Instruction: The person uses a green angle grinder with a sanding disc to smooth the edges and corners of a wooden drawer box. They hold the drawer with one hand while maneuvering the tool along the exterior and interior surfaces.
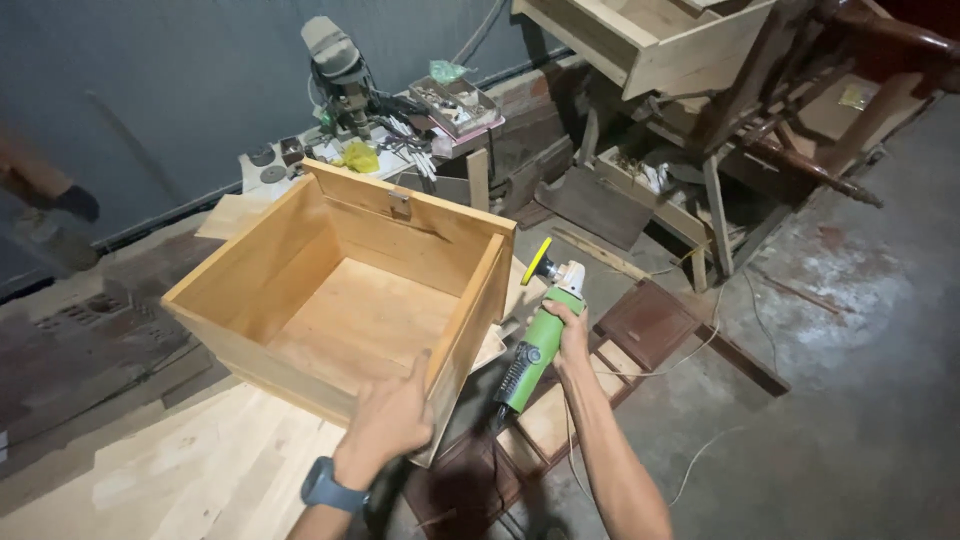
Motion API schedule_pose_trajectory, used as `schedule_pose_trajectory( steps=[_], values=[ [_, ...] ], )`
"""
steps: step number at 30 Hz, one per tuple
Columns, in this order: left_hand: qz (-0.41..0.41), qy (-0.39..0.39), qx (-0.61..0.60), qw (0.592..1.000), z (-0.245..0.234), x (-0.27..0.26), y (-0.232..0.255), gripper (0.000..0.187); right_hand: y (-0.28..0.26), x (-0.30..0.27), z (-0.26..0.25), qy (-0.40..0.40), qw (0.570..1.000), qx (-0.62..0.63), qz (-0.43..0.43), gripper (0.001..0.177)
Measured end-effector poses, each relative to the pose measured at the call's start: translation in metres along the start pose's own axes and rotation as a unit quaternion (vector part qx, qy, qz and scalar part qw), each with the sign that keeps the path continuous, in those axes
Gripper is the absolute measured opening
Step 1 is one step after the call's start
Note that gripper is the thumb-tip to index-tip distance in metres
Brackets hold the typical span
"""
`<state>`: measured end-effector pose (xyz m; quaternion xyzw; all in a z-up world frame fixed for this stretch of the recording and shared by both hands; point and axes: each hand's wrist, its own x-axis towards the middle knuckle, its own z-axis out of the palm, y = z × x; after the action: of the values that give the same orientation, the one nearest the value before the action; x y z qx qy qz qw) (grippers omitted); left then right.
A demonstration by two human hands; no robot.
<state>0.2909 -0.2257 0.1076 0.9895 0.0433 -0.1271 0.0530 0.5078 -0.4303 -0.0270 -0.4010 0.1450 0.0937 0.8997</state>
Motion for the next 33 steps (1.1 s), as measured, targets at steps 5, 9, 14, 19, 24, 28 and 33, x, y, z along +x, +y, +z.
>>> schedule_pose_trajectory(
  steps=[5, 9, 14, 19, 24, 28, 33],
  values=[
    [0.02, 0.05, -0.035, 0.998, -0.004, 0.0, 0.007, 0.061, 0.006, 0.003, 0.006, 0.005, 0.998, -0.026, -0.054, 0.069],
    [0.024, 0.057, -0.028, 0.998, 0.003, 0.002, 0.004, 0.057, 0.003, -0.003, 0.018, -0.003, 0.996, -0.054, -0.069, 0.07],
    [-0.005, 0.056, -0.02, 0.998, 0.005, 0.006, 0.006, 0.059, 0.003, 0.002, 0.033, 0.0, 0.994, -0.069, -0.08, 0.072],
    [-0.016, 0.015, -0.039, 0.999, -0.008, 0.004, 0.009, 0.061, 0.003, 0.006, 0.041, 0.004, 0.994, -0.053, -0.098, 0.081],
    [-0.026, 0.001, -0.043, 0.999, 0.003, 0.012, 0.006, 0.049, 0.005, 0.01, 0.04, -0.019, 0.995, -0.039, -0.088, 0.083],
    [-0.026, 0.024, -0.022, 0.999, 0.012, 0.014, 0.002, 0.041, 0.002, 0.006, 0.042, -0.011, 0.992, -0.092, -0.085, 0.083],
    [0.004, 0.088, -0.021, 0.996, 0.001, 0.007, 0.003, 0.044, -0.002, 0.003, 0.043, 0.006, 0.99, -0.117, -0.075, 0.091]
  ],
)
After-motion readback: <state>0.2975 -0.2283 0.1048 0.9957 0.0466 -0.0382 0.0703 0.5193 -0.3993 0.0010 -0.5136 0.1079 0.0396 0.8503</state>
